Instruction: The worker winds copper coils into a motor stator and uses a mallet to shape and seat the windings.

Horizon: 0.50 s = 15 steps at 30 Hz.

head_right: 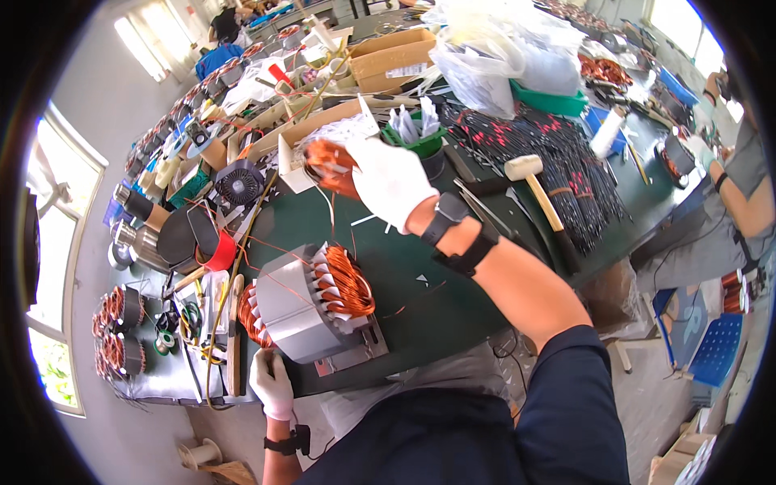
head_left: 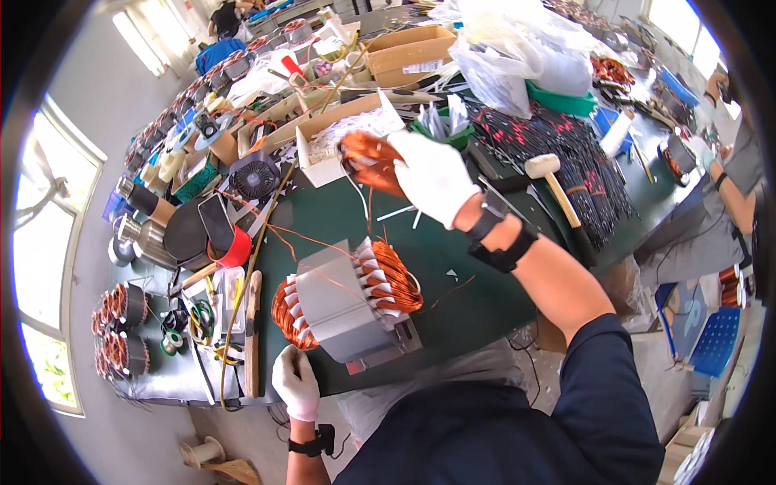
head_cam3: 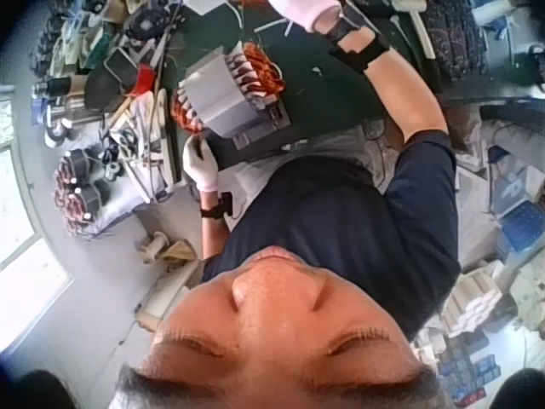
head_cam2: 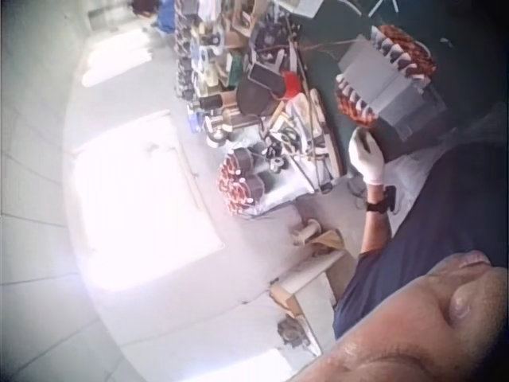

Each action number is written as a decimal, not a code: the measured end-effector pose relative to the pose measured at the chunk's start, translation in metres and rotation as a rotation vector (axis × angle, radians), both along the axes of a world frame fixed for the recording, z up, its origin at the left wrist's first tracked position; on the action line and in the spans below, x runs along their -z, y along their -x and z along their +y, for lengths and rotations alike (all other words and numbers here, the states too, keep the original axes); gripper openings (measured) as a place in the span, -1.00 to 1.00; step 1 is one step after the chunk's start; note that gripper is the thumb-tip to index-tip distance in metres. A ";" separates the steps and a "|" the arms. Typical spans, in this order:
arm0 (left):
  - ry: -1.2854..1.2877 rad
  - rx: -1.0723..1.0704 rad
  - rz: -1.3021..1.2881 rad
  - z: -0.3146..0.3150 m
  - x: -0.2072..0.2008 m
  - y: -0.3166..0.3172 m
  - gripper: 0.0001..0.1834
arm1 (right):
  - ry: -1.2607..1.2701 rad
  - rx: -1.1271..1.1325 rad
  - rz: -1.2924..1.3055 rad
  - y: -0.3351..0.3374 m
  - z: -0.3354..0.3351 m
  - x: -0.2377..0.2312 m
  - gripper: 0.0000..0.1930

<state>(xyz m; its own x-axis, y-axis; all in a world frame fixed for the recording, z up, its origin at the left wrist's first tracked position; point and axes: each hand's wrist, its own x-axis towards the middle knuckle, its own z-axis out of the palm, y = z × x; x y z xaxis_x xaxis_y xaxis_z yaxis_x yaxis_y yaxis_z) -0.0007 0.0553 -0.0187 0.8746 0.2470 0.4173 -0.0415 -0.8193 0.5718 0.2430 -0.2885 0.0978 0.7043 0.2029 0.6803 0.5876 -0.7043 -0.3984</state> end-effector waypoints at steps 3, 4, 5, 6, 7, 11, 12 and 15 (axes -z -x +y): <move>0.063 0.021 0.002 -0.003 -0.007 -0.004 -0.85 | 0.009 0.173 -0.248 0.029 -0.040 -0.051 -0.78; 0.126 0.023 0.002 -0.005 -0.009 -0.004 -0.85 | 0.018 0.238 -0.235 0.042 -0.054 -0.070 -0.77; 0.147 0.049 -0.013 -0.001 -0.010 -0.004 -0.83 | 0.005 0.271 -0.280 0.053 -0.067 -0.082 -0.77; 0.311 -0.019 0.086 0.000 -0.017 -0.004 -0.82 | -0.002 0.312 -0.328 0.065 -0.083 -0.093 -0.77; 0.333 -0.019 0.060 0.003 -0.025 -0.006 -0.81 | -0.041 0.308 -0.360 0.075 -0.096 -0.098 -0.80; 0.353 -0.031 -0.016 0.010 -0.073 -0.015 -0.78 | 0.038 0.295 -0.097 0.120 -0.121 -0.079 -0.85; 0.338 -0.034 -0.027 0.004 -0.088 -0.020 -0.77 | 0.057 0.272 0.038 0.126 -0.125 -0.065 -0.86; 0.343 -0.007 -0.025 -0.009 -0.105 -0.032 -0.76 | 0.037 -0.005 0.351 0.112 -0.145 0.011 -0.81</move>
